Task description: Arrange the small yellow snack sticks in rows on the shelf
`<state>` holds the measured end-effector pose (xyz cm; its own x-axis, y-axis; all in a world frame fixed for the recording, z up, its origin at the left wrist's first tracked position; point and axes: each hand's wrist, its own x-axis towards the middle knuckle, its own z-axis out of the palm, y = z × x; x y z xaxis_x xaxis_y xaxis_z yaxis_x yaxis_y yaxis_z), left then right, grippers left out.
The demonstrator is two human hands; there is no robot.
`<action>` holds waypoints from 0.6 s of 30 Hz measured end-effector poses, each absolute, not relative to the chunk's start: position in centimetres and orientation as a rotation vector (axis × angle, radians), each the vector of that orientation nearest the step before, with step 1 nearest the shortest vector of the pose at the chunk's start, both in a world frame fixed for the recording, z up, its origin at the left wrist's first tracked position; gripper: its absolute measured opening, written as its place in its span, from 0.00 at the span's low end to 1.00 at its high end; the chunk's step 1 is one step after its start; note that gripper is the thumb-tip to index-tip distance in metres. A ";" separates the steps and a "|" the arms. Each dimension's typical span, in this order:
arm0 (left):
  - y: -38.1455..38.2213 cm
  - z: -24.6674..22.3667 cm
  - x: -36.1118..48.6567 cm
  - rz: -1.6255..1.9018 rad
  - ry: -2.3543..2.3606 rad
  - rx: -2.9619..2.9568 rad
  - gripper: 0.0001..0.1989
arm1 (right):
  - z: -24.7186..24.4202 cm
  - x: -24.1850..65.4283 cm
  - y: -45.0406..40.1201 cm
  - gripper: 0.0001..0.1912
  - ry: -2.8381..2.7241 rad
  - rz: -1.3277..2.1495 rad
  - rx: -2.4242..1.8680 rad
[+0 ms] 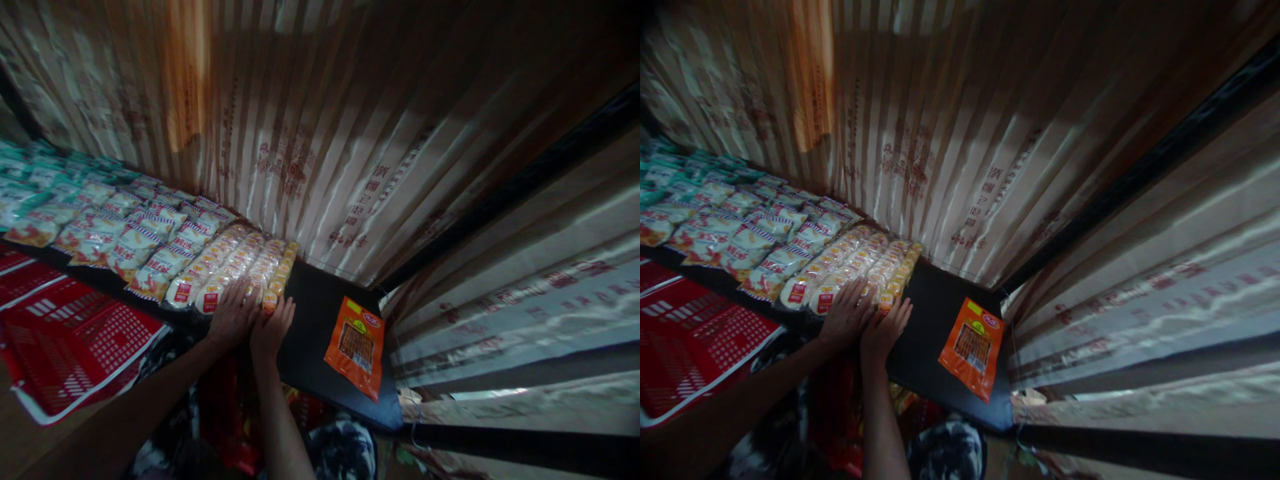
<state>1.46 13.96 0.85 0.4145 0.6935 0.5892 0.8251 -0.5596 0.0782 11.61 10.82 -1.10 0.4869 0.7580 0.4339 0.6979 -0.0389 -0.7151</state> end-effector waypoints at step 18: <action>13.9 1.2 1.5 -0.863 -1.334 -2.464 0.23 | 0.9 12.6 8.6 0.22 -1.153 0.338 -1.802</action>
